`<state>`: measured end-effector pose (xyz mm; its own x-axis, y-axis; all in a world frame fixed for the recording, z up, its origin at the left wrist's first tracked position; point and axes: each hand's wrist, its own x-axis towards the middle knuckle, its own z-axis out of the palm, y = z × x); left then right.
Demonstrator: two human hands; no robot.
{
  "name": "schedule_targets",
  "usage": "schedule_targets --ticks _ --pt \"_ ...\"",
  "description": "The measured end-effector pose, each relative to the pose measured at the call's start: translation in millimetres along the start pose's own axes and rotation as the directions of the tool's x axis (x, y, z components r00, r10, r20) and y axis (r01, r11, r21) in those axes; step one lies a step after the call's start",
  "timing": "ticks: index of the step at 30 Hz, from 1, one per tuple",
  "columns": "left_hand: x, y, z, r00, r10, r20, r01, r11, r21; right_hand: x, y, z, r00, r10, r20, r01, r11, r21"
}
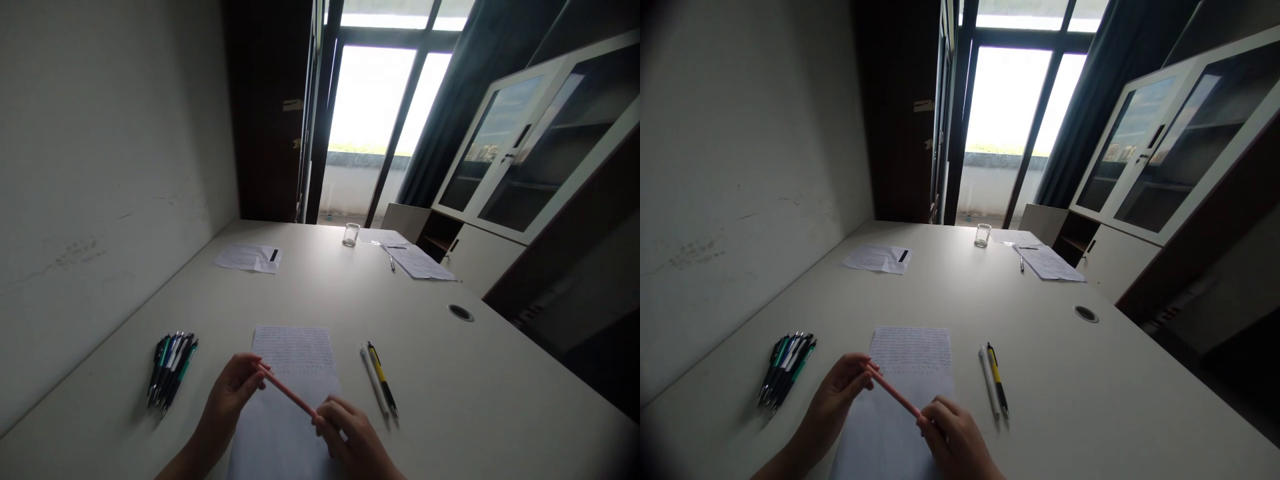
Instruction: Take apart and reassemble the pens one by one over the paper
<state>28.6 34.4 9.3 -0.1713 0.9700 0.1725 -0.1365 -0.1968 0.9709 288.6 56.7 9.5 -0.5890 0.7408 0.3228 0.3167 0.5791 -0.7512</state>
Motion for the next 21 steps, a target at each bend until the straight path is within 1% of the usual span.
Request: schedule_targets --ticks 3,5,7,10,13,16,21 --pt "-2.2 2.6 5.0 0.997 -0.077 -0.032 0.070 0.982 -0.173 0.9 0.9 1.8 0.998 -0.027 0.054 0.030 0.998 -0.060" --pt "-1.7 6.3 6.0 0.992 -0.098 -0.077 0.075 0.962 -0.263 0.6 2.4 1.2 0.998 -0.016 0.054 0.020 0.997 -0.069" --pt "0.7 10.1 3.7 0.983 -0.108 -0.148 0.058 0.949 -0.310 -0.3 4.1 -0.3 1.000 0.008 0.025 -0.007 0.998 -0.059" --pt "6.0 12.9 -5.0 0.957 -0.112 -0.267 0.017 0.942 -0.336 -2.2 6.8 -2.1 0.999 0.047 -0.018 -0.047 0.998 -0.032" --pt "10.5 10.8 -14.5 0.927 -0.096 -0.363 -0.040 0.935 -0.352 -3.7 10.2 -2.2 0.998 0.046 -0.039 -0.047 0.998 -0.035" --pt "12.7 7.6 -19.7 0.912 -0.089 -0.400 -0.065 0.933 -0.354 -5.1 13.3 -1.4 0.997 0.038 -0.070 -0.041 0.998 -0.039" --pt "13.1 8.7 -19.1 0.907 -0.110 -0.407 -0.049 0.931 -0.361 -6.3 12.8 -1.4 0.993 0.070 -0.090 -0.069 0.998 0.006"
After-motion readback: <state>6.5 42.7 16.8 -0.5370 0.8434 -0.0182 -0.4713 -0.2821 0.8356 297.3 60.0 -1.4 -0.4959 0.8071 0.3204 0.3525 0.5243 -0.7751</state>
